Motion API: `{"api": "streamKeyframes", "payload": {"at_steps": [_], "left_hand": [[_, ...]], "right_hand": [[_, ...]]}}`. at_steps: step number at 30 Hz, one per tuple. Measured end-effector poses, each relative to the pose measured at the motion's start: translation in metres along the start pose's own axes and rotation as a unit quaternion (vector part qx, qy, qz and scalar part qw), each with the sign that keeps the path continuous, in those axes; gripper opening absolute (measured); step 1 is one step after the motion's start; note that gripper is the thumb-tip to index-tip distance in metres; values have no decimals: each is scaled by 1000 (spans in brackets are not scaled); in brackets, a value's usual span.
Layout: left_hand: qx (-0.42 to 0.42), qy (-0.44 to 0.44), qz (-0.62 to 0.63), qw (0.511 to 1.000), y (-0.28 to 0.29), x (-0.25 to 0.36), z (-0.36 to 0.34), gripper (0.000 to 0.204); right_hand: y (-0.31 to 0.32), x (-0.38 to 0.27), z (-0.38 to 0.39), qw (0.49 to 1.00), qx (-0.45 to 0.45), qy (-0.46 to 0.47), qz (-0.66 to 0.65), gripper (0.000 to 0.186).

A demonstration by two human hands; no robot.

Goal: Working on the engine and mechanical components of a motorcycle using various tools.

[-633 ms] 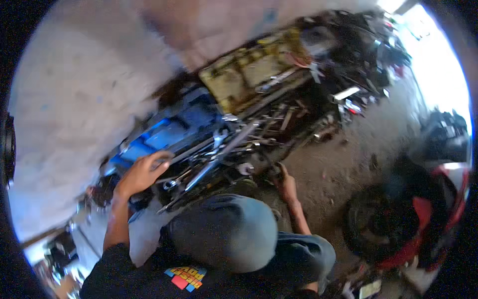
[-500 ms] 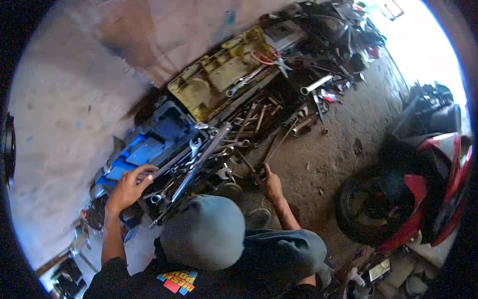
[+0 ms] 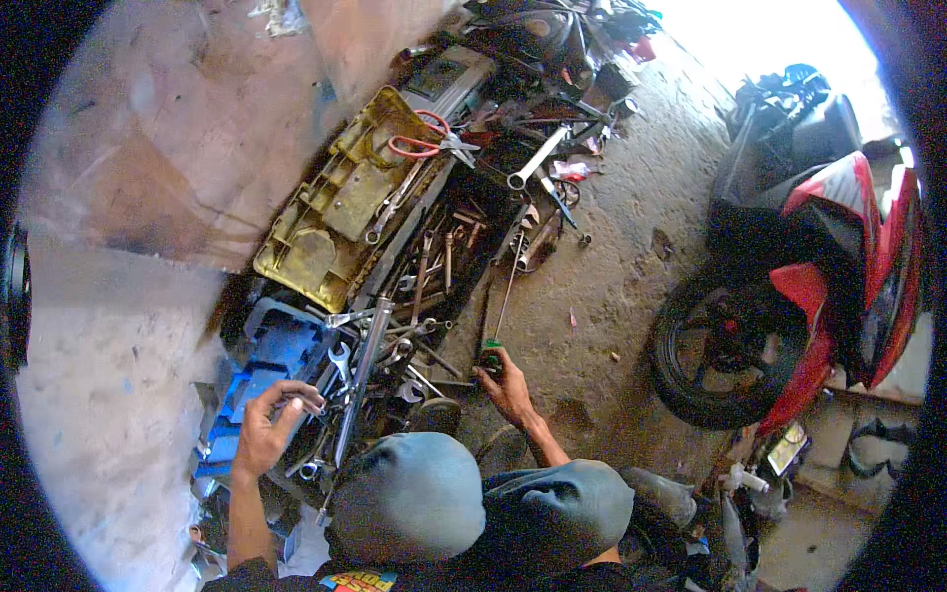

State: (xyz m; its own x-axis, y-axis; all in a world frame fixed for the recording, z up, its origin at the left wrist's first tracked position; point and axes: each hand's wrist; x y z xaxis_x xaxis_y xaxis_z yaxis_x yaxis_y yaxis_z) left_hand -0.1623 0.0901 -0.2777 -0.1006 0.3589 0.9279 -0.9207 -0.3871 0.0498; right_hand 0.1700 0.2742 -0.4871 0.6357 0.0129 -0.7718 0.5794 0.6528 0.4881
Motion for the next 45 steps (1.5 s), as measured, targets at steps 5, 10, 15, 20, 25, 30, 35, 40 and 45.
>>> {"api": "streamKeyframes", "payload": {"at_steps": [5, 10, 15, 20, 25, 30, 35, 40, 45], "left_hand": [[-35, 27, 21, 999, -2, 4, -8, 19], [-78, -22, -34, 996, 13, 57, -17, 19], [-62, -127, -78, 987, 26, 111, -41, 16], [-72, -179, -145, 970, 7, 135, -67, 17], [-92, -170, -154, 969, -15, 127, -86, 16], [-94, -142, -182, 968, -25, 134, -107, 17], [-23, -221, -241, 945, -29, 140, -141, 20], [154, -551, -276, 772, 34, 146, -154, 19], [411, -569, -648, 296, 109, 182, -116, 25]], "right_hand": [[13, -32, 7, 975, 114, -32, -190, 33], [41, -144, 28, 970, 109, -6, -218, 36], [65, -198, 4, 989, -24, 6, -143, 38], [53, -205, -20, 976, -140, 17, -163, 42], [64, -205, -54, 970, -221, 86, -57, 53], [70, -203, -77, 930, -316, 159, 99, 49], [59, -177, -106, 905, -335, 209, 159, 46], [82, -211, -139, 869, -362, 268, 205, 36], [112, -238, -212, 948, -134, 288, -22, 25]]}}
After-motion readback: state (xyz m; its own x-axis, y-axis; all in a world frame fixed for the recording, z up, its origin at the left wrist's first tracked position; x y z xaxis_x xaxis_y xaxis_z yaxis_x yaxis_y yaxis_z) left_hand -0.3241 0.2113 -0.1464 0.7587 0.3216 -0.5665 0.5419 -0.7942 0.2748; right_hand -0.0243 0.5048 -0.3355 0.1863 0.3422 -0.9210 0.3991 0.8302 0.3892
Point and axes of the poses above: each hand's wrist, its own z-axis away from the middle knuckle, its own y-axis out of the back of the hand, x = y × z, and after that the axes turned 13 degrees about z, right-handed
